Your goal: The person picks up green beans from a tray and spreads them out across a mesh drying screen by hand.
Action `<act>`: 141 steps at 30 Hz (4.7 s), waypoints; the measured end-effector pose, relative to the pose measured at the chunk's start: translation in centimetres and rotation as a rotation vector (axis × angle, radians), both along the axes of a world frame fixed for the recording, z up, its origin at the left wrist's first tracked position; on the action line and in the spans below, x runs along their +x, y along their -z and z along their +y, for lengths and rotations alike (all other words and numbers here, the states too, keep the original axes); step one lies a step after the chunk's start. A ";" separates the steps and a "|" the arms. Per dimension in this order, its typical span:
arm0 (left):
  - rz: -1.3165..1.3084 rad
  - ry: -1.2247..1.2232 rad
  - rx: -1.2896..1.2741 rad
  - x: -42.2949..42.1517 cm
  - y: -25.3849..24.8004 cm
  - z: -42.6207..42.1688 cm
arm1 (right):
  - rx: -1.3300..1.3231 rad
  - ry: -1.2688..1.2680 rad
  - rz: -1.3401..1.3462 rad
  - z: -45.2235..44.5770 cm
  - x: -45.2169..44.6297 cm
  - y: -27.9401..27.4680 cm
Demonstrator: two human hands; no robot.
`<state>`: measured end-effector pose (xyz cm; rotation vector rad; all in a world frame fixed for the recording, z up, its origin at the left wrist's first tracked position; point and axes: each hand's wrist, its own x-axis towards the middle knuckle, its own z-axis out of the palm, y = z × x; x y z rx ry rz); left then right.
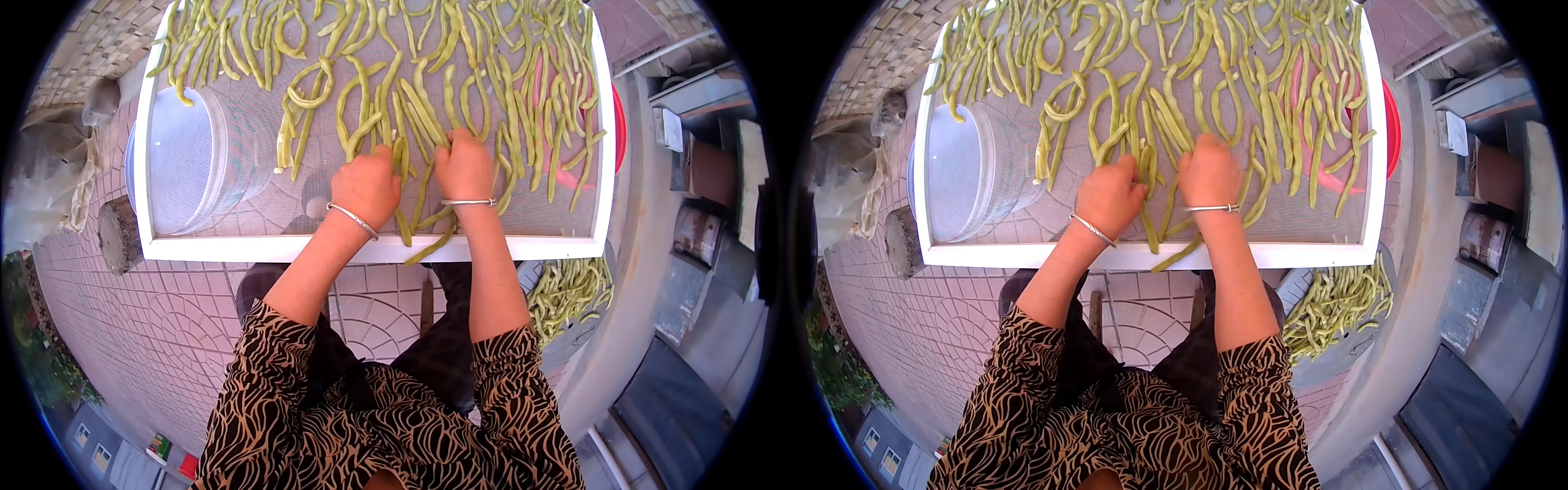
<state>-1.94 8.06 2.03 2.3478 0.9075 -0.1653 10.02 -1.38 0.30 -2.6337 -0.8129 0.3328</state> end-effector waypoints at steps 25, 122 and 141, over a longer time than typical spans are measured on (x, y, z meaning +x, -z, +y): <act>-0.154 0.009 0.126 0.3 0.1 -0.1 | 0.451 0.126 0.131 0.0 0.7 0.3; -0.434 -0.393 -1.332 1.0 -2.5 -0.1 | 0.725 0.309 1.241 -2.4 2.0 -5.0; -0.681 -0.624 -1.369 0.0 -2.5 3.3 | 0.187 0.076 0.547 -1.7 1.6 -1.6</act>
